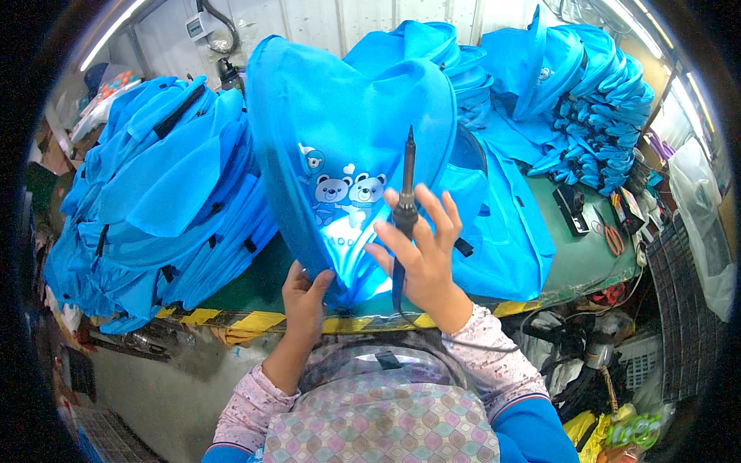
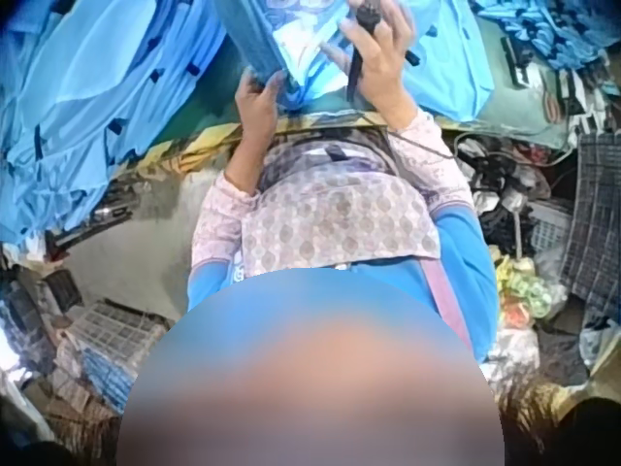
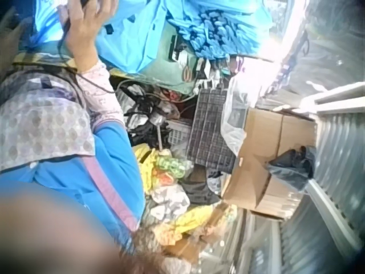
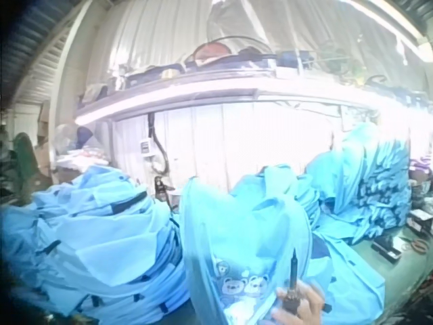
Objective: The person uses a hot knife to seal seams on blue backpacks. They pick up each backpack, apply the hot knife along the edges, and place the finished backpacks into a pile on the table.
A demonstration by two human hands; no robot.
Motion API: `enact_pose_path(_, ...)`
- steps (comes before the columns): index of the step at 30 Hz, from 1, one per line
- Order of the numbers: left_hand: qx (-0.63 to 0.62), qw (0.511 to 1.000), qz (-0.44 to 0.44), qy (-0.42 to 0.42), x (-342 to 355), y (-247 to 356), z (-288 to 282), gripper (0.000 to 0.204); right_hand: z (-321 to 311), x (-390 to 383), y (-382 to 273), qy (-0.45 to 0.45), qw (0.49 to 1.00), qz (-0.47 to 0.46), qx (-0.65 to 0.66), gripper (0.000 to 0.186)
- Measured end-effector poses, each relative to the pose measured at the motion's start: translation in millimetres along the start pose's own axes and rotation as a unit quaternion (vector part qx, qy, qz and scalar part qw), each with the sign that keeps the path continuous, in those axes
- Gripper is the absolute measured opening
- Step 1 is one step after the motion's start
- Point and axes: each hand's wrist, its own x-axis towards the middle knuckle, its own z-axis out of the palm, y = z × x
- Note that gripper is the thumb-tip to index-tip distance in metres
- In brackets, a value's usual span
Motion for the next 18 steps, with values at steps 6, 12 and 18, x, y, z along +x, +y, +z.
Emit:
enact_pose_path(6,-0.089,0.995,-0.04,0.025,9.9,-15.2,16.8,0.02,-36.4,11.2,-42.1,-0.022,0.986,0.047,0.158,0.041)
enact_pose_path(12,-0.085,0.996,0.002,0.033,7.8,-9.2,24.4,0.016,-23.5,-2.4,-51.3,-0.056,0.994,-0.061,0.072,0.031)
enact_pose_path(18,-0.08,0.996,-0.022,0.028,4.7,2.4,33.0,0.019,-20.4,-1.6,-51.1,-0.062,0.991,-0.111,0.043,0.034)
